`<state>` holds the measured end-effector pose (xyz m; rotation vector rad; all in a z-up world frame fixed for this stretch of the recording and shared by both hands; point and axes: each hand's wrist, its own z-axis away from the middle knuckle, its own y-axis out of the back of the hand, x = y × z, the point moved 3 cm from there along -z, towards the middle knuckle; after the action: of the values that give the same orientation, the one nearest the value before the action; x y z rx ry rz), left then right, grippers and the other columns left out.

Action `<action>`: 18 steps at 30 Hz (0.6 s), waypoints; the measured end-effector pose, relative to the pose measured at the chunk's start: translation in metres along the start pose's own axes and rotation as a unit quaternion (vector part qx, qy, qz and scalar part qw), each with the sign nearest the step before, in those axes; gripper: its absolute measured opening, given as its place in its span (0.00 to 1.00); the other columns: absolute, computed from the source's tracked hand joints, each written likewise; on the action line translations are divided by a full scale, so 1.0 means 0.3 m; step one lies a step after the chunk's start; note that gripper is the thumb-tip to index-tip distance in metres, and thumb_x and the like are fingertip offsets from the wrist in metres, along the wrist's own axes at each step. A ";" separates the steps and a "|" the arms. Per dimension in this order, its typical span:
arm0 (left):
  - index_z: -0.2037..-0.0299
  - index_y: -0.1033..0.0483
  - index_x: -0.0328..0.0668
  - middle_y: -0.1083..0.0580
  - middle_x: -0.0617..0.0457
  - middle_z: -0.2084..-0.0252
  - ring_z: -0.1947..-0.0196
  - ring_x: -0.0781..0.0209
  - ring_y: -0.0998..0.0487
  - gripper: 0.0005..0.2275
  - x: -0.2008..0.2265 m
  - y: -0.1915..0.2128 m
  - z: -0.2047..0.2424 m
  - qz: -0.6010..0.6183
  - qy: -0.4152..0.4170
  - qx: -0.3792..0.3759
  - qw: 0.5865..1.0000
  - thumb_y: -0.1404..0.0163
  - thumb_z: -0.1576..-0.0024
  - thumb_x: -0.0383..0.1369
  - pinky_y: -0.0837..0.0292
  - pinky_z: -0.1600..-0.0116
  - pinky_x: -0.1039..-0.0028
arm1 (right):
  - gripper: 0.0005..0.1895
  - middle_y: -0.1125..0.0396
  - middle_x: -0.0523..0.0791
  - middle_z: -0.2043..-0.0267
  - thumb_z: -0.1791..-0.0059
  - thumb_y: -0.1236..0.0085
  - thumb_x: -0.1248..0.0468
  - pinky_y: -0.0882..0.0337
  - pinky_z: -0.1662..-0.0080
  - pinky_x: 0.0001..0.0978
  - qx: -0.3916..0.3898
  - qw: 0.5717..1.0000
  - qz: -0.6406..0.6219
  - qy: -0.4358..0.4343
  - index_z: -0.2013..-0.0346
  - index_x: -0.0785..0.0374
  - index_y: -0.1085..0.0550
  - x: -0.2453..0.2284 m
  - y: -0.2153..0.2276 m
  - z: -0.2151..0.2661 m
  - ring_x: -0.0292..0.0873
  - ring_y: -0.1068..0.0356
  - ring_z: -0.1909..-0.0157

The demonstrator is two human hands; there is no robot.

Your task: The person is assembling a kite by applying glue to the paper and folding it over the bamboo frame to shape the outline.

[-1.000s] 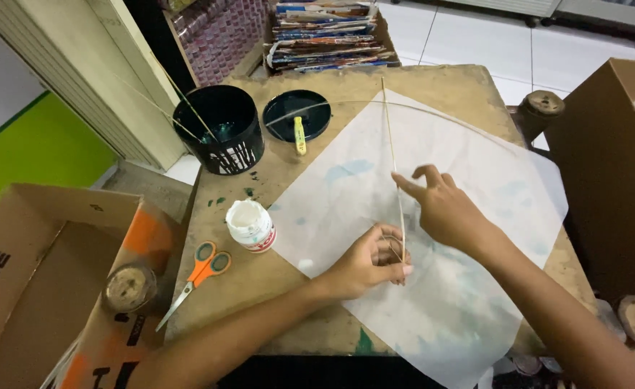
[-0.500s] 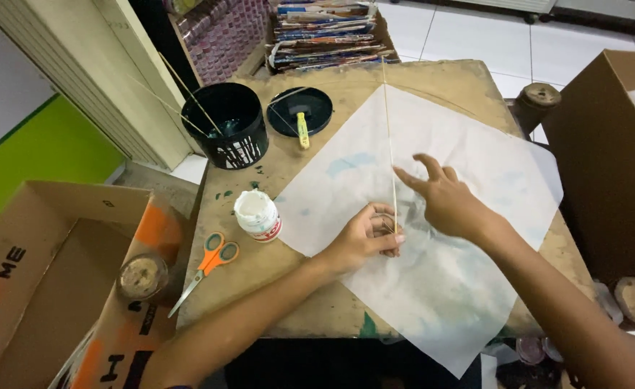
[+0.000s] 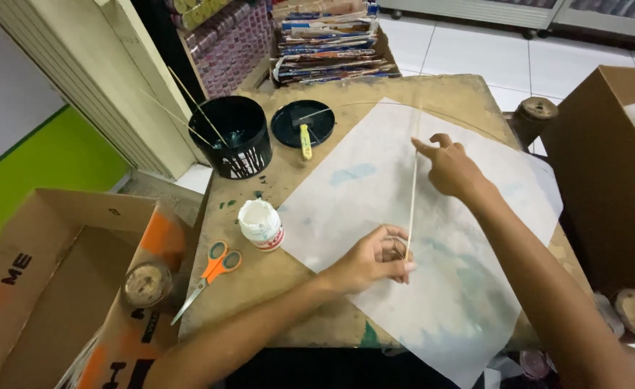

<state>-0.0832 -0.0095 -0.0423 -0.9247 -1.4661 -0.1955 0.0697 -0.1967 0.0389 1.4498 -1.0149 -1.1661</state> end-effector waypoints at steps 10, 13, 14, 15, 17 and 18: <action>0.37 0.41 0.33 0.27 0.46 0.58 0.65 0.58 0.18 0.25 -0.003 -0.027 0.007 0.024 0.019 -0.005 1.000 0.43 0.41 0.24 0.16 0.61 0.75 | 0.43 0.30 0.62 0.47 0.48 0.58 0.73 0.21 0.60 0.43 0.066 0.803 -0.586 -0.084 0.22 0.61 0.64 0.025 0.090 0.038 0.59 0.23 0.61; 0.37 0.42 0.34 0.27 0.45 0.58 0.64 0.56 0.18 0.25 0.004 -0.041 0.008 0.031 0.036 -0.018 0.999 0.43 0.41 0.24 0.16 0.59 0.74 | 0.44 0.28 0.59 0.51 0.47 0.55 0.73 0.20 0.63 0.37 0.084 0.794 -0.598 -0.075 0.22 0.58 0.67 0.036 0.098 0.060 0.55 0.22 0.64; 0.37 0.41 0.34 0.27 0.45 0.58 0.64 0.56 0.18 0.25 0.003 -0.042 0.006 0.027 0.041 -0.019 0.999 0.43 0.42 0.23 0.16 0.59 0.74 | 0.45 0.27 0.57 0.53 0.46 0.52 0.71 0.20 0.63 0.37 0.084 0.791 -0.601 -0.075 0.22 0.56 0.66 0.054 0.091 0.053 0.53 0.22 0.65; 0.37 0.40 0.34 0.26 0.45 0.58 0.63 0.55 0.18 0.24 0.002 -0.044 0.010 0.024 0.046 -0.018 0.999 0.43 0.42 0.22 0.16 0.58 0.73 | 0.45 0.25 0.55 0.54 0.45 0.49 0.69 0.20 0.63 0.37 0.082 0.789 -0.604 -0.075 0.22 0.54 0.66 0.066 0.080 0.046 0.51 0.22 0.65; 0.38 0.39 0.34 0.26 0.45 0.58 0.63 0.56 0.18 0.23 0.024 -0.050 0.011 0.013 0.052 -0.024 0.998 0.43 0.42 0.22 0.16 0.58 0.73 | 0.45 0.25 0.55 0.55 0.45 0.48 0.68 0.20 0.64 0.35 0.082 0.791 -0.601 -0.076 0.22 0.53 0.65 0.083 0.079 0.045 0.50 0.22 0.65; 0.39 0.38 0.33 0.26 0.45 0.58 0.63 0.56 0.18 0.22 0.037 -0.052 0.010 0.001 0.059 -0.029 0.998 0.43 0.42 0.22 0.16 0.58 0.73 | 0.45 0.25 0.54 0.57 0.45 0.47 0.68 0.20 0.64 0.34 0.082 0.793 -0.599 -0.079 0.21 0.52 0.64 0.091 0.079 0.041 0.49 0.22 0.66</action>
<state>-0.0935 -0.0134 -0.0264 -0.9464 -1.3566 -0.2877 0.0621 -0.2294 0.0571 2.2524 -0.1596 -2.1301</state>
